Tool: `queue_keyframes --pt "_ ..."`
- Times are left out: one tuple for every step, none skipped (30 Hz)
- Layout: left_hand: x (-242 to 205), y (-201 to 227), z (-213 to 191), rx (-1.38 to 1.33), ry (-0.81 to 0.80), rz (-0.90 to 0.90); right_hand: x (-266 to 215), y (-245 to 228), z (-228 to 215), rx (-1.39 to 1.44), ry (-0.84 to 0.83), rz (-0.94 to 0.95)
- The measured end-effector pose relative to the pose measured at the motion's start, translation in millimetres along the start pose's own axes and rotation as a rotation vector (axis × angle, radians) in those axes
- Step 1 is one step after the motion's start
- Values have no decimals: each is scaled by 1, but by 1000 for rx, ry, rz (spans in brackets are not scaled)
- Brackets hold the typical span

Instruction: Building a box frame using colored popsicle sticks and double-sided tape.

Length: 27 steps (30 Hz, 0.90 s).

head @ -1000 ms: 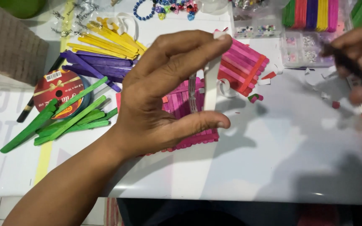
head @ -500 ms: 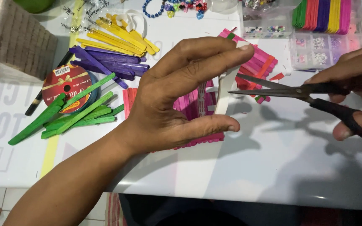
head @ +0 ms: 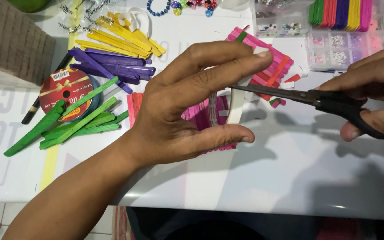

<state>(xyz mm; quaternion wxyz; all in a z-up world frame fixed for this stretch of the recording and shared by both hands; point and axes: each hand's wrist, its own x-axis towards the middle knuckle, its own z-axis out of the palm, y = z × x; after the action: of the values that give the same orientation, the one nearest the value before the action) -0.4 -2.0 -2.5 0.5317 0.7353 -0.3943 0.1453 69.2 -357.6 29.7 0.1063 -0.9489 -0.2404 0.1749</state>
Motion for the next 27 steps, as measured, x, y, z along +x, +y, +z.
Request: queue_keyframes --pt "1 0 0 -1 0 0 0 0 0 0 0 1" --pt "1 -1 0 14 -5 2 -1 0 1 10 6 -4" --pt "1 -1 -1 28 -10 4 -1 0 2 19 12 -8" --pt "1 -1 0 27 -11 3 -2 2 4 20 11 -7" --pt "1 -1 0 25 -11 6 -4 3 6 56 50 -41" --pt "1 -2 0 23 -13 12 -5 4 8 93 92 -73" --pt "1 0 -1 23 -14 12 -4 3 7 94 92 -72" --pt "2 1 -1 14 -24 4 -4 1 6 56 104 -63" --pt "2 2 -2 6 -33 -5 -4 0 5 19 116 -54" --pt "3 4 -3 6 -34 -3 -5 -1 3 18 118 -53" --pt "4 6 -5 67 -25 -33 -6 -2 0 51 88 -6" --pt "5 8 -6 131 -14 -67 -7 -3 -2 85 56 38" --pt "0 4 -4 133 -14 -68 -7 8 2 85 55 35" --pt "-5 0 -2 90 22 -99 -6 19 5 92 40 -16" --pt "-9 -4 -1 47 58 -129 -6 29 9 99 26 -68" --pt "-13 -7 0 50 60 -128 9 0 -2 98 27 -71" --pt "-17 -9 1 -24 77 -176 24 -28 -12 426 2 516" --pt "-21 -12 2 -101 93 -224 38 -57 -22 768 -83 1090" --pt "-20 -9 1 -100 94 -224 51 0 -12 768 -83 1089" --pt "-19 -6 0 -103 84 -289 56 58 5 915 -83 920" --pt "-18 -3 0 -105 73 -354 52 116 30 1053 -86 746" --pt "-19 -4 1 -106 72 -353 45 117 33 1053 -84 747" --pt "-20 -6 2 -92 84 -307 39 118 36 655 98 519" --pt "-21 -7 3 -77 94 -264 33 118 40 287 253 259" --pt "-20 -6 2 -78 92 -264 33 121 44 288 253 260" --pt "-19 -6 3 -78 102 -276 31 125 49 179 327 212" --pt "-17 -6 3 -78 111 -288 29 128 53 70 399 161"
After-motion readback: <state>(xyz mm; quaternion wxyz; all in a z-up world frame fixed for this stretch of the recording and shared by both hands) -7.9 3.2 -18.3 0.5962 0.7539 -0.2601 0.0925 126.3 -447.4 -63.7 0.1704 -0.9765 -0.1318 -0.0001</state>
